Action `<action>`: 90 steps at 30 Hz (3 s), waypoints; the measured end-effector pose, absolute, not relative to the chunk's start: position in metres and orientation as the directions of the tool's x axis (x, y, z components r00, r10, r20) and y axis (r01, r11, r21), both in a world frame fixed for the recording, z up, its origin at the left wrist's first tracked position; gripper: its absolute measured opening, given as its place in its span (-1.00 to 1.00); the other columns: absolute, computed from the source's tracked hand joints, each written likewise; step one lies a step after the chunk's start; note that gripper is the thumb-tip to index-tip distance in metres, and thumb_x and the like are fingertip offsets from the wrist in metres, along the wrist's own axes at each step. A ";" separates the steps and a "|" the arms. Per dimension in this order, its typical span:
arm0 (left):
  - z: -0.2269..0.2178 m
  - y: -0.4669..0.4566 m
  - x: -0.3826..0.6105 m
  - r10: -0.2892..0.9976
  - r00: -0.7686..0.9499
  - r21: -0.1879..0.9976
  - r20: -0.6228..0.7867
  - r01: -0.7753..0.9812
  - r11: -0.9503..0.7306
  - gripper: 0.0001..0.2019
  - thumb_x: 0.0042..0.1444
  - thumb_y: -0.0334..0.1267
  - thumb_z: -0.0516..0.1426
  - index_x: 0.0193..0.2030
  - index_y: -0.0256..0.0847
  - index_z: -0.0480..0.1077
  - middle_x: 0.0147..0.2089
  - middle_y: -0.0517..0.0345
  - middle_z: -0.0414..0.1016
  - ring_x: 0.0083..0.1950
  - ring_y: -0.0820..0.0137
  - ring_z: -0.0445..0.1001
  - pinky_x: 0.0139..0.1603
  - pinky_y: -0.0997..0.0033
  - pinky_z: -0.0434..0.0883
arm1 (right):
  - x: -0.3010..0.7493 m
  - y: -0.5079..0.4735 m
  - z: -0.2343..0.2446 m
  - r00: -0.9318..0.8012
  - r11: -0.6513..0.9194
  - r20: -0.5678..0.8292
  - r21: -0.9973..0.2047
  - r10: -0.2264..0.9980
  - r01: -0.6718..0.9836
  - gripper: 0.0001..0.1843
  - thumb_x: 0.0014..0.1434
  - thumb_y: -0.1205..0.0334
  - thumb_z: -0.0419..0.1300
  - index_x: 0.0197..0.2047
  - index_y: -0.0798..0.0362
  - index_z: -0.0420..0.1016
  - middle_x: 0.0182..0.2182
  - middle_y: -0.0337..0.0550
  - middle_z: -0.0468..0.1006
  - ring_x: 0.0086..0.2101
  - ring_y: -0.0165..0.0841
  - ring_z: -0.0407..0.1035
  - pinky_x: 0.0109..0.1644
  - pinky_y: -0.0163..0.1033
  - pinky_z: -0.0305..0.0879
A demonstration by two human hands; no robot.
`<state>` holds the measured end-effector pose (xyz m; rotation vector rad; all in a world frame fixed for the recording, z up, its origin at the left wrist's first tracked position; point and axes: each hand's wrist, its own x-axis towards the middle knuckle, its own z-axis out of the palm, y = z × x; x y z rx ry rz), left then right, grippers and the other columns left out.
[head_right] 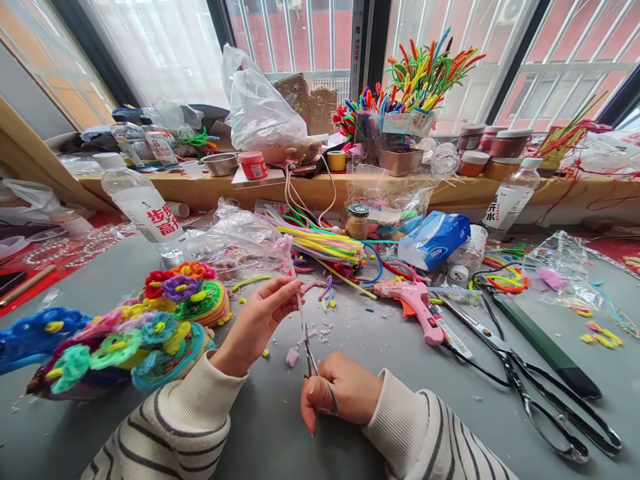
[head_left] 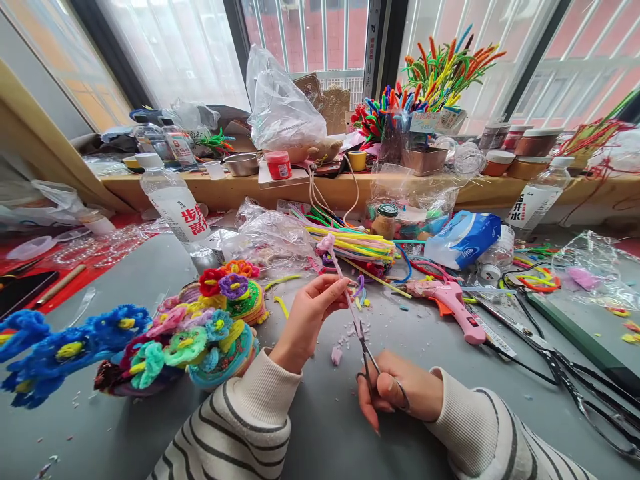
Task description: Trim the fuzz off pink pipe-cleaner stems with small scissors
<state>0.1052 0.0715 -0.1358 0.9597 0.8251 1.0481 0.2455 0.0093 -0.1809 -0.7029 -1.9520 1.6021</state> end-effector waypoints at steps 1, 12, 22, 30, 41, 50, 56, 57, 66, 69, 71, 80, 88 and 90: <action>-0.136 0.072 0.105 0.951 0.292 0.925 -0.102 -0.325 0.199 -0.85 -0.14 -0.27 0.19 -0.43 -0.29 0.37 -0.49 0.22 0.34 -0.46 0.60 0.29 -0.39 0.63 0.28 | 0.245 0.009 -0.181 -0.728 0.160 0.058 -0.985 0.683 0.071 -0.15 -0.08 -0.41 -0.33 -0.71 0.21 0.32 -0.81 -0.34 0.01 -0.72 -0.58 -0.04 -0.62 -0.37 -0.09; -0.138 0.075 0.104 0.983 0.170 0.891 -0.075 -0.431 0.143 -0.87 -0.17 -0.30 0.20 -0.42 -0.27 0.39 -0.47 0.23 0.38 -0.43 0.59 0.33 -0.38 0.62 0.31 | 0.244 0.010 -0.186 -0.624 -0.033 -0.103 -0.992 0.774 0.123 -0.27 -0.09 -0.35 -0.10 -0.82 0.19 0.25 -0.90 -0.37 -0.07 -0.78 -0.61 -0.14 -0.69 -0.37 -0.21; -0.138 0.072 0.106 0.959 0.269 0.925 -0.087 -0.335 0.177 -0.86 -0.15 -0.28 0.19 -0.44 -0.31 0.37 -0.50 0.20 0.35 -0.46 0.60 0.30 -0.40 0.63 0.29 | 0.247 0.010 -0.187 -0.681 0.134 -0.008 -0.979 0.733 0.155 -0.19 -0.06 -0.39 -0.26 -0.76 0.20 0.30 -0.85 -0.33 -0.02 -0.75 -0.59 -0.08 -0.67 -0.37 -0.17; -0.136 0.073 0.106 0.965 0.249 0.916 -0.082 -0.363 0.172 -0.86 -0.16 -0.28 0.19 -0.45 -0.30 0.37 -0.51 0.22 0.34 -0.46 0.60 0.30 -0.40 0.63 0.30 | 0.246 0.009 -0.187 -0.634 0.033 -0.100 -0.980 0.767 0.195 -0.25 -0.09 -0.37 -0.15 -0.86 0.16 0.17 -0.88 -0.30 0.04 -0.76 -0.59 -0.05 -0.65 -0.37 -0.11; -0.135 0.070 0.106 0.940 0.317 0.923 -0.128 -0.307 0.229 -0.84 -0.15 -0.26 0.19 -0.44 -0.32 0.36 -0.49 0.19 0.37 -0.46 0.57 0.36 -0.43 0.63 0.31 | 0.246 0.010 -0.182 -0.699 0.152 -0.005 -0.975 0.715 0.162 -0.21 -0.10 -0.42 -0.27 -0.74 0.18 0.26 -0.82 -0.34 0.00 -0.73 -0.59 -0.07 -0.62 -0.38 -0.10; -0.135 0.069 0.108 0.912 0.370 0.925 -0.175 -0.256 0.281 -0.83 -0.17 -0.24 0.20 -0.46 -0.31 0.36 -0.50 0.20 0.38 -0.46 0.55 0.39 -0.42 0.61 0.30 | 0.247 0.011 -0.183 -0.698 0.138 -0.009 -0.979 0.716 0.153 -0.22 -0.05 -0.38 -0.25 -0.75 0.18 0.26 -0.83 -0.32 0.02 -0.74 -0.58 -0.06 -0.65 -0.38 -0.14; -0.135 0.070 0.107 0.924 0.340 0.917 -0.177 -0.283 0.280 -0.81 -0.18 -0.25 0.21 -0.45 -0.32 0.35 -0.50 0.19 0.38 -0.46 0.54 0.39 -0.42 0.60 0.30 | 0.244 0.009 -0.185 -0.631 0.072 -0.057 -0.982 0.774 0.177 -0.26 -0.05 -0.34 -0.14 -0.83 0.18 0.21 -0.85 -0.29 0.09 -0.75 -0.60 -0.04 -0.64 -0.38 -0.10; -0.135 0.070 0.107 0.927 0.332 0.916 -0.175 -0.289 0.277 -0.81 -0.18 -0.25 0.21 -0.45 -0.32 0.34 -0.50 0.19 0.38 -0.46 0.55 0.38 -0.42 0.61 0.30 | 0.244 0.008 -0.185 -0.618 0.056 -0.069 -0.982 0.783 0.181 -0.26 -0.06 -0.34 -0.12 -0.84 0.17 0.19 -0.86 -0.30 0.08 -0.75 -0.60 -0.04 -0.64 -0.39 -0.10; -0.135 0.070 0.107 0.931 0.331 0.916 -0.153 -0.307 0.260 -0.83 -0.16 -0.25 0.20 -0.45 -0.31 0.34 -0.51 0.21 0.38 -0.47 0.54 0.39 -0.39 0.58 0.33 | 0.244 0.007 -0.185 -0.666 0.136 -0.032 -0.971 0.745 0.199 -0.21 -0.08 -0.39 -0.23 -0.80 0.18 0.25 -0.85 -0.29 0.06 -0.74 -0.57 -0.01 -0.62 -0.38 -0.07; -0.135 0.070 0.108 0.922 0.359 0.925 -0.146 -0.282 0.256 -0.83 -0.15 -0.25 0.19 -0.46 -0.32 0.34 -0.50 0.20 0.37 -0.46 0.53 0.40 -0.38 0.56 0.34 | 0.245 0.008 -0.184 -0.691 0.178 -0.001 -0.966 0.723 0.188 -0.19 -0.07 -0.40 -0.28 -0.75 0.19 0.27 -0.81 -0.28 0.08 -0.70 -0.55 0.02 -0.59 -0.37 -0.06; -0.135 0.069 0.108 0.917 0.372 0.930 -0.142 -0.267 0.252 -0.83 -0.14 -0.25 0.18 -0.45 -0.33 0.34 -0.49 0.19 0.37 -0.46 0.52 0.40 -0.38 0.56 0.36 | 0.245 0.008 -0.183 -0.695 0.185 0.005 -0.965 0.719 0.185 -0.20 -0.05 -0.39 -0.28 -0.74 0.20 0.28 -0.80 -0.27 0.10 -0.68 -0.54 0.03 -0.57 -0.37 -0.05; -0.137 0.069 0.108 0.911 0.387 0.930 -0.145 -0.260 0.259 -0.82 -0.16 -0.25 0.19 -0.46 -0.33 0.33 -0.48 0.18 0.37 -0.45 0.50 0.41 -0.37 0.54 0.37 | 0.246 0.008 -0.186 -0.645 0.114 -0.039 -0.974 0.763 0.194 -0.21 -0.05 -0.37 -0.23 -0.79 0.19 0.25 -0.84 -0.31 0.04 -0.74 -0.61 -0.04 -0.64 -0.39 -0.11; -0.135 0.070 0.108 0.929 0.338 0.923 -0.152 -0.287 0.256 -0.80 -0.17 -0.23 0.20 -0.47 -0.31 0.31 -0.50 0.18 0.39 -0.45 0.49 0.41 -0.36 0.53 0.35 | 0.243 0.007 -0.183 -0.576 0.029 -0.104 -0.976 0.811 0.216 -0.24 -0.09 -0.37 -0.15 -0.88 0.16 0.16 -0.91 -0.32 0.00 -0.77 -0.62 -0.07 -0.64 -0.39 -0.09; -0.135 0.070 0.108 0.928 0.340 0.922 -0.150 -0.291 0.256 -0.81 -0.17 -0.23 0.20 -0.47 -0.31 0.31 -0.50 0.18 0.39 -0.45 0.50 0.41 -0.35 0.53 0.35 | 0.244 0.008 -0.184 -0.596 0.032 -0.113 -0.973 0.795 0.228 -0.24 -0.07 -0.36 -0.15 -0.87 0.17 0.18 -0.91 -0.31 0.02 -0.78 -0.62 -0.07 -0.64 -0.39 -0.10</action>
